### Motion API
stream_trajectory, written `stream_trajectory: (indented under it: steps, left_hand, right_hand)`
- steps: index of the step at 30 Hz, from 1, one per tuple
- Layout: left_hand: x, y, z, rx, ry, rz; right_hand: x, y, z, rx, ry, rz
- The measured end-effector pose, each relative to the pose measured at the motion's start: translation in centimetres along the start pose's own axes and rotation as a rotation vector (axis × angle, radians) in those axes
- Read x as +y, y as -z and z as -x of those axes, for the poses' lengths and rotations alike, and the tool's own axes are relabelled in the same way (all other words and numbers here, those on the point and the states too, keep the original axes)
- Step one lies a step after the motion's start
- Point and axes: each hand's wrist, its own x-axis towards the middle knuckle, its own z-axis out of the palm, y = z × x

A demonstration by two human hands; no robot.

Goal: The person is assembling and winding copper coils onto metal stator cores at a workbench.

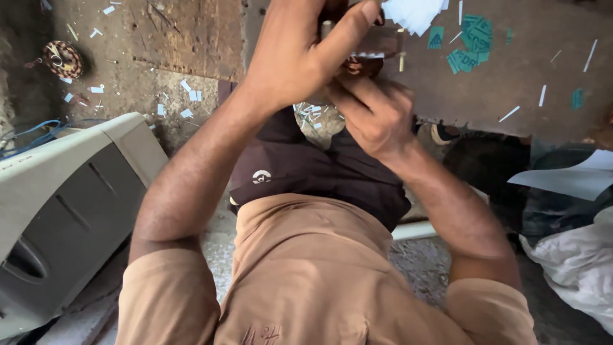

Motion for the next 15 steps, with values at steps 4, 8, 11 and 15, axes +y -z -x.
stream_trajectory:
  steps: [4, 8, 11, 15]
  left_hand:
    - [-0.4, -0.1, -0.4, -0.030, 0.004, -0.029]
    - [-0.3, -0.6, -0.2, -0.060, 0.055, -0.130]
    - [0.0, -0.8, -0.5, -0.056, 0.046, -0.132]
    - [-0.2, -1.1, -0.7, -0.039, 0.026, -0.141]
  right_hand:
    - [-0.1, 0.3, -0.1, 0.013, 0.012, -0.047]
    - [-0.5, -0.9, 0.8, 0.034, -0.046, -0.108]
    - [-0.7, -0.9, 0.9, 0.051, -0.071, -0.115]
    - [-1.9, 0.2, -1.3, 0.050, -0.110, -0.164]
